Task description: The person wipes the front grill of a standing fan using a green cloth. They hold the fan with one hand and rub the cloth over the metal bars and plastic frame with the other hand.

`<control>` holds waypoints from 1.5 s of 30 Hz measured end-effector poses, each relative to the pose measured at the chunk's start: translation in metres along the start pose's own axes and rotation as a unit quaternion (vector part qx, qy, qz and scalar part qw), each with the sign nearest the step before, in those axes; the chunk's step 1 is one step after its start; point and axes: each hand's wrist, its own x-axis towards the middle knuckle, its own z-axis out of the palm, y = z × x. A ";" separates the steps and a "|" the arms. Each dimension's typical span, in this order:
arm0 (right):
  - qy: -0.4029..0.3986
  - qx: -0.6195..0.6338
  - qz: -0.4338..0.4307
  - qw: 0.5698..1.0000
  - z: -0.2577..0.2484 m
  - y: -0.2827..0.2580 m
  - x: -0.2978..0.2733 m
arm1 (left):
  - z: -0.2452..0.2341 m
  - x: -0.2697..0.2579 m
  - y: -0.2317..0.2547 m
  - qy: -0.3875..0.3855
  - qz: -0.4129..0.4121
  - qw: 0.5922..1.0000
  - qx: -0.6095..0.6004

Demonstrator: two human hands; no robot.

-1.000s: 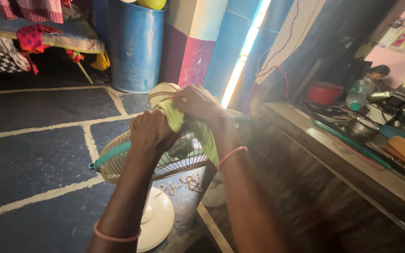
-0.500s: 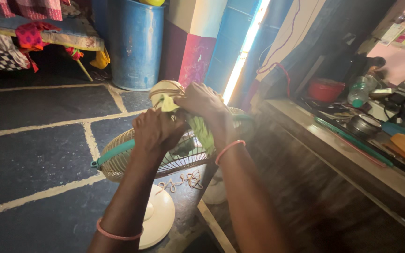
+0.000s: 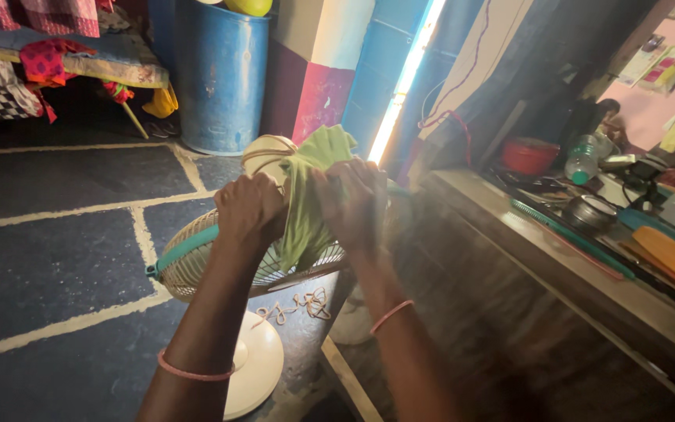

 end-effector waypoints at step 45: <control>-0.183 0.044 -0.056 0.981 -0.042 -0.024 0.004 | -0.049 0.016 0.027 -0.039 -0.124 0.990 -0.051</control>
